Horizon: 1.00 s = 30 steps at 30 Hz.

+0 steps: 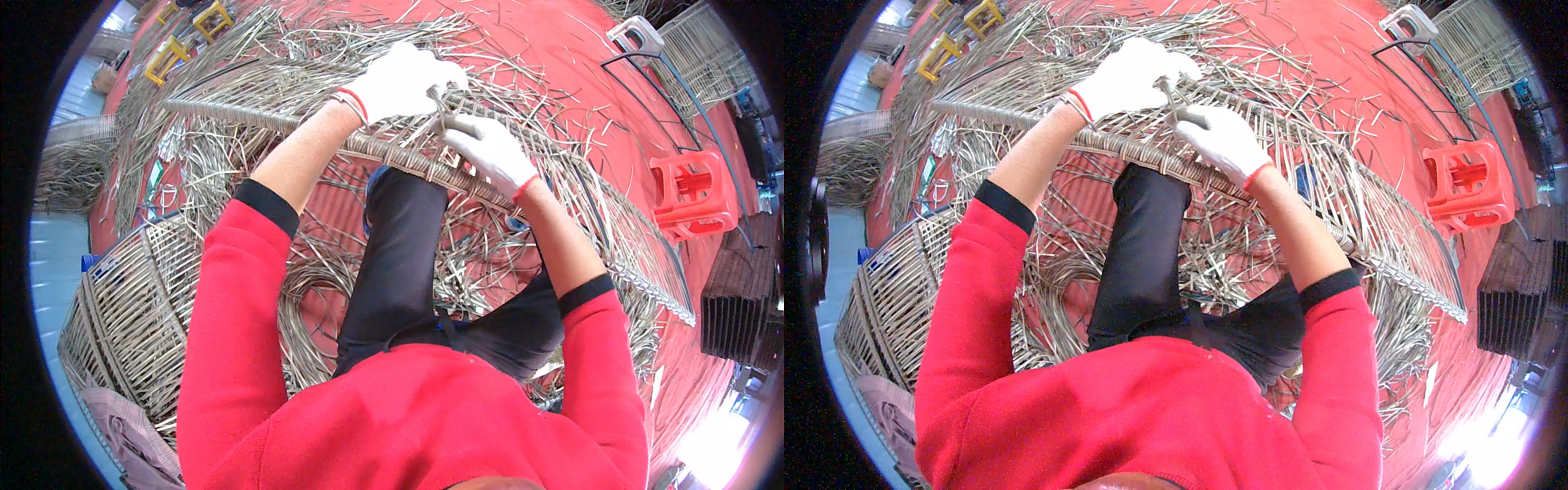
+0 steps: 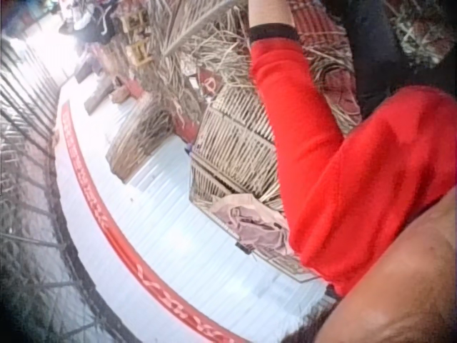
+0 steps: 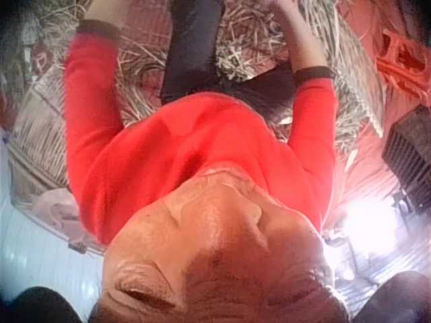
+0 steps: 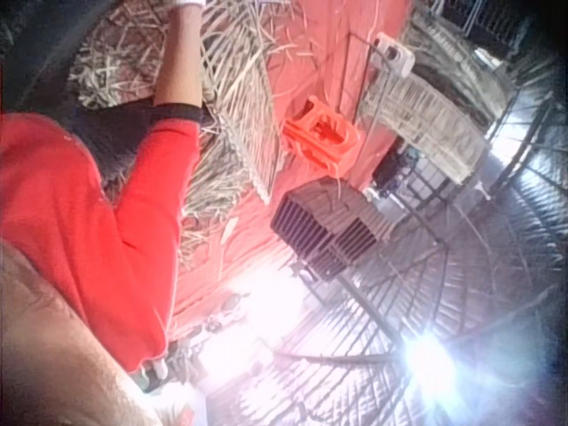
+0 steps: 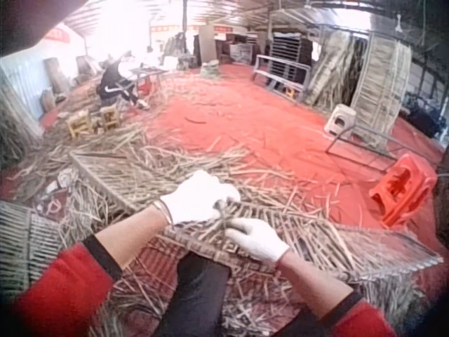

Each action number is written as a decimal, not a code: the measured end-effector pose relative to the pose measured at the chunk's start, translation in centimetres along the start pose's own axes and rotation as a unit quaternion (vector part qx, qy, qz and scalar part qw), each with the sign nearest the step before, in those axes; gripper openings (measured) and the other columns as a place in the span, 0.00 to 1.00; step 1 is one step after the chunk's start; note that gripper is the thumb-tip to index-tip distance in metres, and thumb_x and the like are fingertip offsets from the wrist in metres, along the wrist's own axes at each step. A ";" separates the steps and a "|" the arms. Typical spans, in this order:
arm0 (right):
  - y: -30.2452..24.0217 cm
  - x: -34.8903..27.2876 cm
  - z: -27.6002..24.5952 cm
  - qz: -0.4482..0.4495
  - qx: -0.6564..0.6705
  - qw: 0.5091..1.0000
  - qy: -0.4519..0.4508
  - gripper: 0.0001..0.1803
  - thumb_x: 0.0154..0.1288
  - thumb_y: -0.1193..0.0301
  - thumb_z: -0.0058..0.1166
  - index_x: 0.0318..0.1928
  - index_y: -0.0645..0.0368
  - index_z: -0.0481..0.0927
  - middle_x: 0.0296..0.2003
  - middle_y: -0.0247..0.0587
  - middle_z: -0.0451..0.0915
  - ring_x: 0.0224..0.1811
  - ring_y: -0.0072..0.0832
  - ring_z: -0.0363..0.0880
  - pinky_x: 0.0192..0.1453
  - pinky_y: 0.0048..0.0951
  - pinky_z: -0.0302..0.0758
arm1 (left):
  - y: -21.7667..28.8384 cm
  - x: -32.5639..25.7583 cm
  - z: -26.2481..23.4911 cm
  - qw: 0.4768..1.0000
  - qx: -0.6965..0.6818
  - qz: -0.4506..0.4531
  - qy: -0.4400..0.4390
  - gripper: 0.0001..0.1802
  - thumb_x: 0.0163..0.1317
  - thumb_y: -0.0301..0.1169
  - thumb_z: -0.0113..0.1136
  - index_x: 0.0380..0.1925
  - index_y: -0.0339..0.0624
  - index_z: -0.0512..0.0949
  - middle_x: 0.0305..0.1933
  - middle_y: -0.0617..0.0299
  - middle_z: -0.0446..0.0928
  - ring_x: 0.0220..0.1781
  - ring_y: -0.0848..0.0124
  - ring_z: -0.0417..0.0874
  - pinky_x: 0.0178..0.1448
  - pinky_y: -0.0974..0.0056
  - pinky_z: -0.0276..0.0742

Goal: The person sits on the floor and weaves thin plant fibers around a metal basket frame. They repeatedly thread the fibers through the frame, pull them tight, and adjust the weave pattern with gloved hands.

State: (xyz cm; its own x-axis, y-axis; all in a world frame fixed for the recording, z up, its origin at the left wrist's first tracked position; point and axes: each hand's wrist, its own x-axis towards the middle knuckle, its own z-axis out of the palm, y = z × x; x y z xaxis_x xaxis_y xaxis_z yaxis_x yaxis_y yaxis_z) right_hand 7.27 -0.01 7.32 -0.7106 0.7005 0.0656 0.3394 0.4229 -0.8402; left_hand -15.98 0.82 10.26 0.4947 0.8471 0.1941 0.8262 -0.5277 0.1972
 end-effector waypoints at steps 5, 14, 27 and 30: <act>1.0 1.9 0.8 0.096 -0.143 0.984 -0.037 0.18 0.71 0.58 0.54 0.45 0.58 0.88 0.32 0.42 0.86 0.36 0.34 0.86 0.42 0.39 0.79 | 1.3 -2.8 2.3 0.971 -0.007 -0.079 0.225 0.23 0.60 0.38 0.65 0.57 0.52 0.82 0.40 0.60 0.88 0.45 0.57 0.89 0.57 0.54 0.82; -0.2 4.6 2.9 -0.002 -0.524 0.846 -0.095 0.17 0.65 0.64 0.49 0.39 0.55 0.92 0.38 0.50 0.90 0.38 0.46 0.90 0.42 0.47 0.83 | 3.1 -4.8 4.4 0.989 0.082 -0.113 -0.049 0.21 0.69 0.38 0.51 0.60 0.55 0.79 0.43 0.56 0.89 0.44 0.50 0.89 0.52 0.50 0.81; 3.7 3.0 1.2 0.074 0.170 0.962 -0.198 0.12 0.67 0.68 0.62 0.48 0.55 0.90 0.37 0.27 0.87 0.34 0.13 0.75 0.39 0.23 0.70 | -0.5 -4.7 5.7 0.966 -0.206 -0.156 0.027 0.30 0.66 0.27 0.55 0.70 0.44 0.74 0.67 0.53 0.80 0.68 0.59 0.81 0.72 0.58 0.74; 3.8 2.6 1.5 0.093 0.249 0.949 -0.171 0.12 0.66 0.69 0.63 0.48 0.58 0.89 0.38 0.28 0.87 0.35 0.14 0.77 0.39 0.22 0.72 | -0.5 -5.2 5.2 0.977 -0.147 -0.148 -0.040 0.24 0.69 0.39 0.54 0.65 0.53 0.78 0.60 0.59 0.84 0.59 0.59 0.85 0.63 0.57 0.79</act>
State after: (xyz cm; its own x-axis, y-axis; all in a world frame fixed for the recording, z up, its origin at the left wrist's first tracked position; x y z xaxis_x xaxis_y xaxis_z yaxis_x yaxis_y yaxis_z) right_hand 5.72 2.56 3.47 -0.8542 0.4735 -0.2149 0.2046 -0.0739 -0.9760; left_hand -17.53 -3.00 4.15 0.2760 0.9611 0.0131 0.8290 -0.2450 0.5027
